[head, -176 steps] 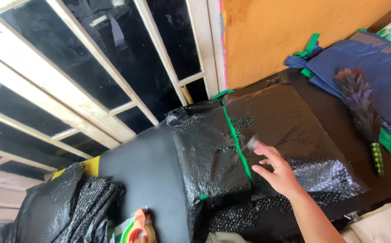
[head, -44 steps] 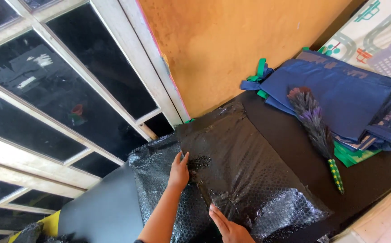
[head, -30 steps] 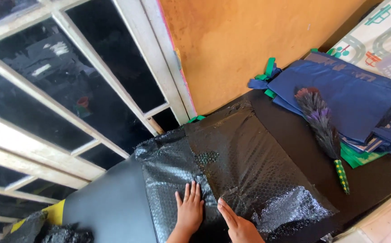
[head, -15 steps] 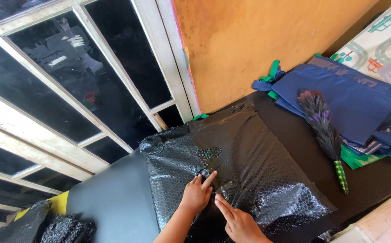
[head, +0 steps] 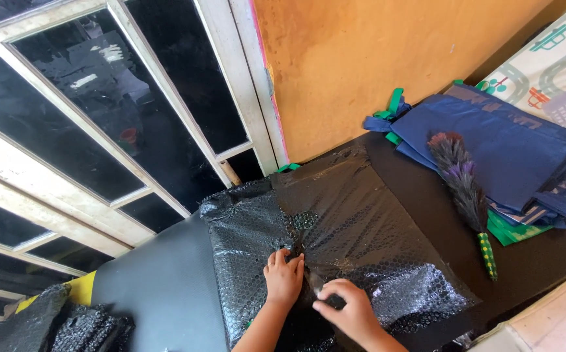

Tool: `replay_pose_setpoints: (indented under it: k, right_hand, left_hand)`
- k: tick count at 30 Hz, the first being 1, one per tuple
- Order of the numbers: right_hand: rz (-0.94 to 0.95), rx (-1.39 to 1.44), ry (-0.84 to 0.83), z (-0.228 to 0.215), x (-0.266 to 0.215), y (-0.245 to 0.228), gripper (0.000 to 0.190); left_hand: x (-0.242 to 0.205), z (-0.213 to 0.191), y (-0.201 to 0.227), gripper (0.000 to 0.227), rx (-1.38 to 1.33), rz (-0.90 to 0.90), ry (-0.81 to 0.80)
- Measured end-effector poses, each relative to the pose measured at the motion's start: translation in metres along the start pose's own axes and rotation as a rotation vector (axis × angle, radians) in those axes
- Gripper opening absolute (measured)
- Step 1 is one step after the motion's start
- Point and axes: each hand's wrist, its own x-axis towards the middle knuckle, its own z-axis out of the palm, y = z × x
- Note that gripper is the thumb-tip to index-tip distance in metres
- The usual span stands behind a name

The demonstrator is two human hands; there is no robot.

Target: Wrapping a green pillow in black bubble wrap and securing it with adhesive tape using a dispenser.

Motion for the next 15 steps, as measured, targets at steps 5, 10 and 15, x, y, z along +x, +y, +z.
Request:
replay_pose_setpoints:
  k: [5, 10, 15]
  right_hand:
    - [0.291, 0.603, 0.004, -0.017, 0.02, 0.013, 0.013]
    - [0.467, 0.904, 0.09, -0.019, 0.033, 0.055, 0.019]
    - [0.44, 1.202, 0.117, -0.011, 0.039, 0.074, 0.016]
  left_hand:
    - [0.005, 0.014, -0.001, 0.025, 0.055, -0.005, 0.055]
    - [0.01, -0.008, 0.004, 0.027, -0.016, -0.051, -0.046]
    - [-0.006, -0.064, 0.042, 0.051, -1.159, -0.162, -0.207]
